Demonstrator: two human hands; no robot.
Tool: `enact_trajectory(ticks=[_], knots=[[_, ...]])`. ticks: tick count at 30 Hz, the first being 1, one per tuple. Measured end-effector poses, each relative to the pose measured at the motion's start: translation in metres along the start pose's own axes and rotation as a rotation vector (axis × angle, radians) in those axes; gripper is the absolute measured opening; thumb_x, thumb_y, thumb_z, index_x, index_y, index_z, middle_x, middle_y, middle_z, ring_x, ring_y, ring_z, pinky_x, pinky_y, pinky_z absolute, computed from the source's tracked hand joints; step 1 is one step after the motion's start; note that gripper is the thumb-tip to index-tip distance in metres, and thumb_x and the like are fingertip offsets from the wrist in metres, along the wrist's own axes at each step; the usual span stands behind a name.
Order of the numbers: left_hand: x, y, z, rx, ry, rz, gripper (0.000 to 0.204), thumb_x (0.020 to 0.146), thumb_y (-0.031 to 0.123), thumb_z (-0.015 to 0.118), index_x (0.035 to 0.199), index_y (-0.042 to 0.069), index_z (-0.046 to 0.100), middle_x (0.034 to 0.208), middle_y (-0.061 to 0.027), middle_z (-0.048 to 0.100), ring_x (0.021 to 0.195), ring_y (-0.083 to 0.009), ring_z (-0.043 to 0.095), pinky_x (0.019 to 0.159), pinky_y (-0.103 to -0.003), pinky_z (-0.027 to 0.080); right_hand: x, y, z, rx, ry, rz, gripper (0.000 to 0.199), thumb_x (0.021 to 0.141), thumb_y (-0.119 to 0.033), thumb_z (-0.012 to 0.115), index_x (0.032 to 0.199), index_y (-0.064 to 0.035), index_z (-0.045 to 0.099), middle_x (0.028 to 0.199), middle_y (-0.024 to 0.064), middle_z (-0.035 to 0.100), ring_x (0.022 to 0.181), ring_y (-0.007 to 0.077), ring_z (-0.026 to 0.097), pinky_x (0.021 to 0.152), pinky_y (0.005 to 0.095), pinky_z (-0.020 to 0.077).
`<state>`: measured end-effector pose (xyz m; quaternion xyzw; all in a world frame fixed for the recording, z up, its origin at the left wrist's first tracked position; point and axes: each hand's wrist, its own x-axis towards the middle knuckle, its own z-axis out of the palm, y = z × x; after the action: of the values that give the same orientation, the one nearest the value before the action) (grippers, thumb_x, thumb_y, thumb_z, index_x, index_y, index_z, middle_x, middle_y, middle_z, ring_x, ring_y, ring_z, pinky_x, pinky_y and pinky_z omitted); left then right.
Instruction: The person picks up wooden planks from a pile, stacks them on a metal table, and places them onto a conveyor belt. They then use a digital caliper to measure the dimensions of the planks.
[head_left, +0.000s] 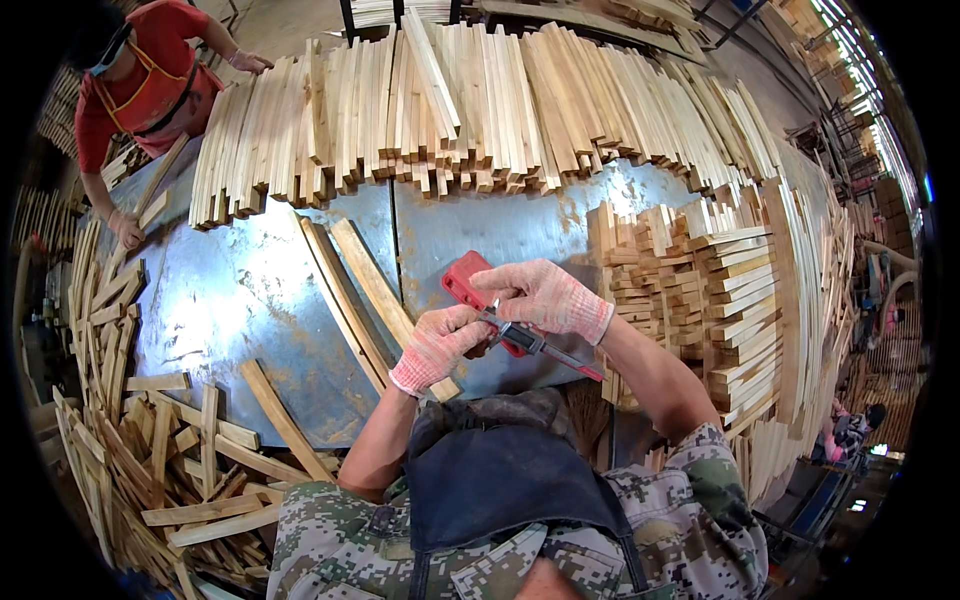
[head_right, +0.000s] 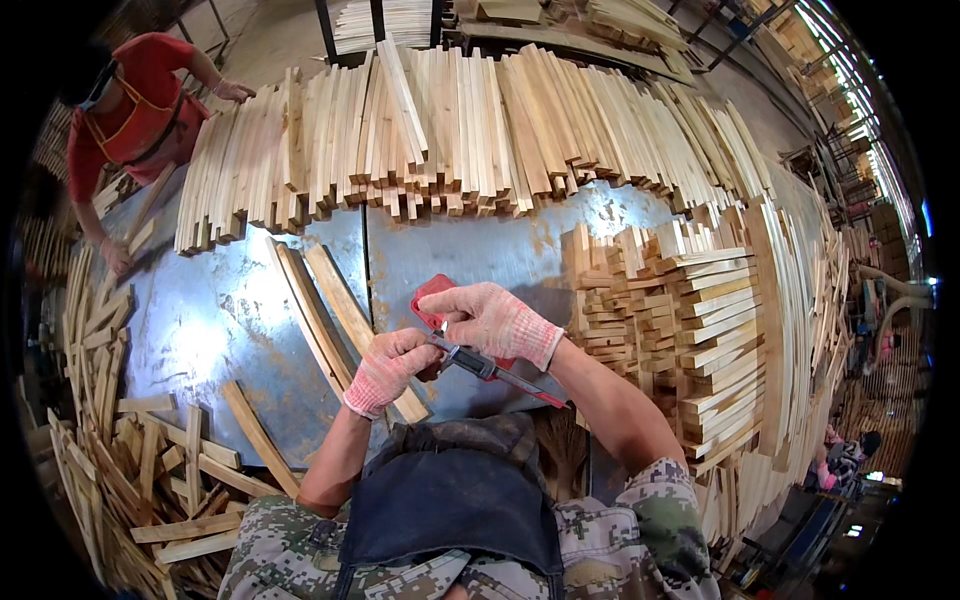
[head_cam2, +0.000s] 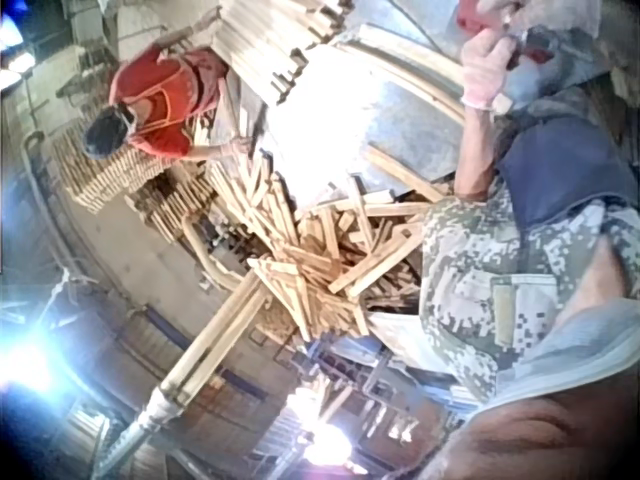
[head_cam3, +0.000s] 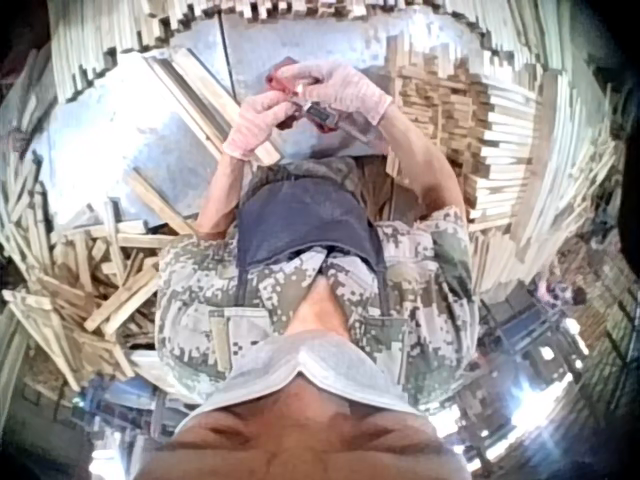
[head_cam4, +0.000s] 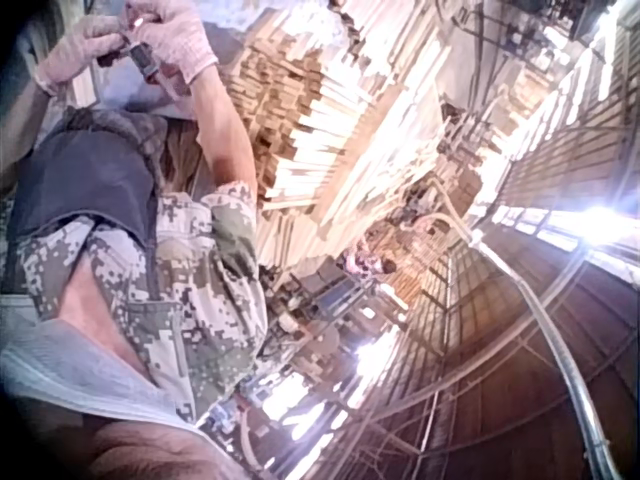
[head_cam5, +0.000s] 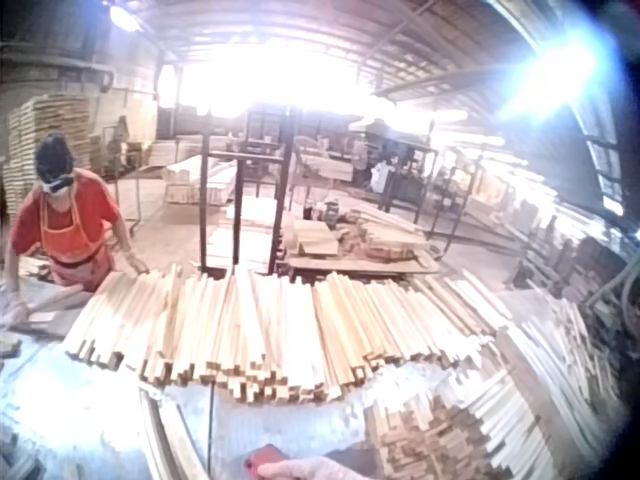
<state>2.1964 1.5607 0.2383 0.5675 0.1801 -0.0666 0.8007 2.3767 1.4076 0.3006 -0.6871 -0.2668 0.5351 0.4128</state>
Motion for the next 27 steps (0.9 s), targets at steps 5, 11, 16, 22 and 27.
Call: enact_trajectory(ticks=[5,11,16,22,27], knots=[[0.0,-0.004,0.002,-0.014,0.015,-0.036,0.019,0.102,0.017,0.071,0.097,-0.001,0.073,0.084,-0.0061,0.073,0.075,-0.0138,0.069,0.071,-0.031,0.058,0.005,0.018,-0.001,0.04,0.005,-0.016,0.05,0.095,0.0,0.068,0.145,-0.0031,0.067,0.106,0.0035,0.074,0.097,0.0095,0.065,0.089,0.0284,0.0557],[0.001,-0.01,0.004,-0.054,0.012,-0.03,0.02,0.103,0.019,0.071,0.1,0.0,0.074,0.085,-0.0063,0.074,0.076,-0.0146,0.071,0.072,-0.032,0.059,0.012,0.028,0.003,-0.015,0.059,-0.018,0.05,0.096,-0.003,0.066,0.146,-0.0016,0.065,0.104,0.0047,0.074,0.093,0.0093,0.066,0.086,0.0282,0.0579],[0.0,-0.01,-0.012,-0.101,0.101,-0.009,0.022,0.102,0.021,0.072,0.099,-0.001,0.074,0.084,-0.0064,0.074,0.074,-0.0142,0.07,0.07,-0.031,0.058,-0.003,0.032,-0.028,0.218,0.23,-0.068,0.055,0.097,-0.007,0.068,0.15,0.0029,0.057,0.103,0.0061,0.073,0.092,0.01,0.066,0.085,0.026,0.0567],[0.007,-0.002,0.001,0.118,0.113,0.069,0.022,0.103,0.02,0.07,0.096,-0.001,0.073,0.081,-0.0055,0.073,0.073,-0.0121,0.068,0.069,-0.03,0.056,0.003,0.016,0.007,-0.275,0.081,-0.012,0.064,0.094,-0.017,0.075,0.153,-0.0017,0.054,0.124,0.0133,0.074,0.114,0.0202,0.069,0.103,0.0329,0.0546],[0.005,0.0,0.016,0.438,0.199,0.123,0.021,0.1,0.019,0.071,0.097,-0.002,0.076,0.078,-0.0072,0.074,0.07,-0.0114,0.068,0.066,-0.031,0.056,0.016,0.048,0.01,-0.081,0.012,0.037,0.058,0.09,-0.012,0.075,0.146,-0.003,0.062,0.121,0.0112,0.075,0.114,0.0209,0.071,0.103,0.0326,0.0552]])
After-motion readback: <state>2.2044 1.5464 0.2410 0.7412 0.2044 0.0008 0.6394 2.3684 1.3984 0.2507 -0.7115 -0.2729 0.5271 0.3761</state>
